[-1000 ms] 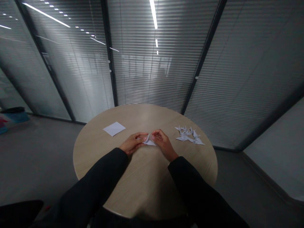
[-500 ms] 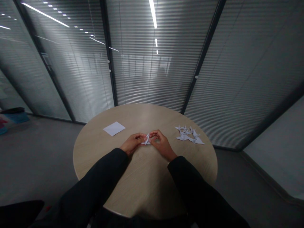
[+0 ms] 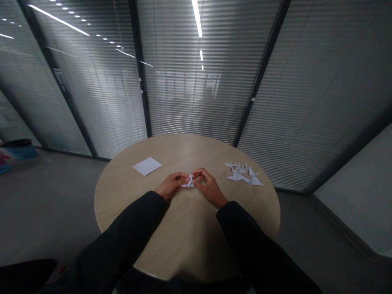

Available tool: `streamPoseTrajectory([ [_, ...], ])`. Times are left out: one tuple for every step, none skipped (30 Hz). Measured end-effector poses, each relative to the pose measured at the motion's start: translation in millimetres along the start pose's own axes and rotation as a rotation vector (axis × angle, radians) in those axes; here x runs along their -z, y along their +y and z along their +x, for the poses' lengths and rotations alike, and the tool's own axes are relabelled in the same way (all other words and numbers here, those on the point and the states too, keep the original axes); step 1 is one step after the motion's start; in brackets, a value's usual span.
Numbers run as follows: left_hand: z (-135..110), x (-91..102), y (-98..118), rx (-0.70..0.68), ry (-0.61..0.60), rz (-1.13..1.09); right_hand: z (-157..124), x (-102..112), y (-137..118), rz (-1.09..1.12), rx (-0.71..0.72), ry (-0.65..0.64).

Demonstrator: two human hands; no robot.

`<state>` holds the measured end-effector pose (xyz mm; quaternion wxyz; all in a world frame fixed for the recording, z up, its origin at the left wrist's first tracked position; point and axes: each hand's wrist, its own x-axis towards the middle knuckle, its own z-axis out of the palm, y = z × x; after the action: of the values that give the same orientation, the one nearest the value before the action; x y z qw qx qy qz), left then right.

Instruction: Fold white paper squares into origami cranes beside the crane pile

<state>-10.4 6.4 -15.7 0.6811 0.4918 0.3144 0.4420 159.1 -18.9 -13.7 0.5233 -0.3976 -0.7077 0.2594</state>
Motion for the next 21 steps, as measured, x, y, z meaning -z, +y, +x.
streamPoseTrajectory([
  [0.2, 0.2, -0.1, 0.003, 0.000, -0.001, 0.1, 0.0, -0.1, 0.003, 0.000, -0.003],
  [0.2, 0.3, -0.1, 0.006, -0.001, -0.003, 0.1, 0.1, -0.2, 0.007, 0.001, -0.007],
  [0.1, 0.3, 0.2, 0.008, -0.004, -0.005, 0.2, 0.1, -0.4, 0.012, 0.001, -0.010],
  [-0.1, 0.1, 0.7, 0.010, -0.008, -0.007, 0.2, 0.2, -0.5, 0.017, 0.000, -0.013],
  [-0.5, -0.2, 1.3, 0.012, -0.012, -0.008, 0.2, 0.2, -0.6, 0.022, -0.001, -0.016],
  [-0.9, -0.6, 2.1, 0.014, -0.017, -0.010, 0.1, 0.3, -0.6, 0.027, -0.002, -0.019],
  [-1.4, -1.1, 2.9, 0.017, -0.019, -0.013, 0.1, 0.3, -0.7, 0.032, -0.002, -0.020],
  [-1.8, -1.6, 3.5, 0.020, -0.021, -0.017, 0.1, 0.3, -0.7, 0.035, 0.000, -0.021],
  [-2.1, -1.9, 4.0, 0.023, -0.022, -0.021, 0.1, 0.3, -0.7, 0.037, 0.002, -0.021],
  [-2.1, -2.2, 4.1, 0.024, -0.022, -0.024, 0.2, 0.2, -0.6, 0.037, 0.001, -0.020],
  [-1.9, -2.2, 3.9, 0.023, -0.021, -0.025, 0.2, 0.1, -0.7, 0.036, -0.002, -0.018],
  [-1.5, -1.9, 3.3, 0.019, -0.019, -0.025, 0.3, 0.1, -0.8, 0.034, -0.004, -0.014],
  [-0.9, -1.5, 2.5, 0.015, -0.019, -0.020, 0.4, 0.0, -1.0, 0.031, -0.006, -0.011],
  [-0.1, -0.9, 1.4, 0.009, -0.017, -0.012, 0.6, 0.0, -1.3, 0.026, -0.007, -0.009],
  [0.6, -0.3, 0.3, 0.004, -0.014, -0.001, 0.6, 0.0, -1.9, 0.018, -0.006, -0.007],
  [1.3, 0.3, -0.7, -0.001, -0.010, 0.012, 0.7, 0.1, -2.7, 0.007, -0.006, -0.003],
  [1.7, 0.7, -1.5, -0.003, -0.006, 0.027, 0.7, 0.3, -3.6, -0.009, -0.006, 0.000],
  [1.9, 0.9, -2.0, -0.005, 0.001, 0.042, 0.6, 0.5, -4.7, -0.029, -0.006, 0.004],
  [1.8, 0.8, -2.2, -0.006, 0.007, 0.058, 0.4, 0.7, -5.8, -0.052, -0.003, 0.009],
  [1.5, 0.6, -2.0, -0.007, 0.011, 0.074, 0.2, 1.0, -6.9, -0.076, 0.003, 0.014],
  [1.1, 0.3, -1.7, -0.006, 0.011, 0.092, -0.1, 1.2, -7.9, -0.100, 0.013, 0.016],
])
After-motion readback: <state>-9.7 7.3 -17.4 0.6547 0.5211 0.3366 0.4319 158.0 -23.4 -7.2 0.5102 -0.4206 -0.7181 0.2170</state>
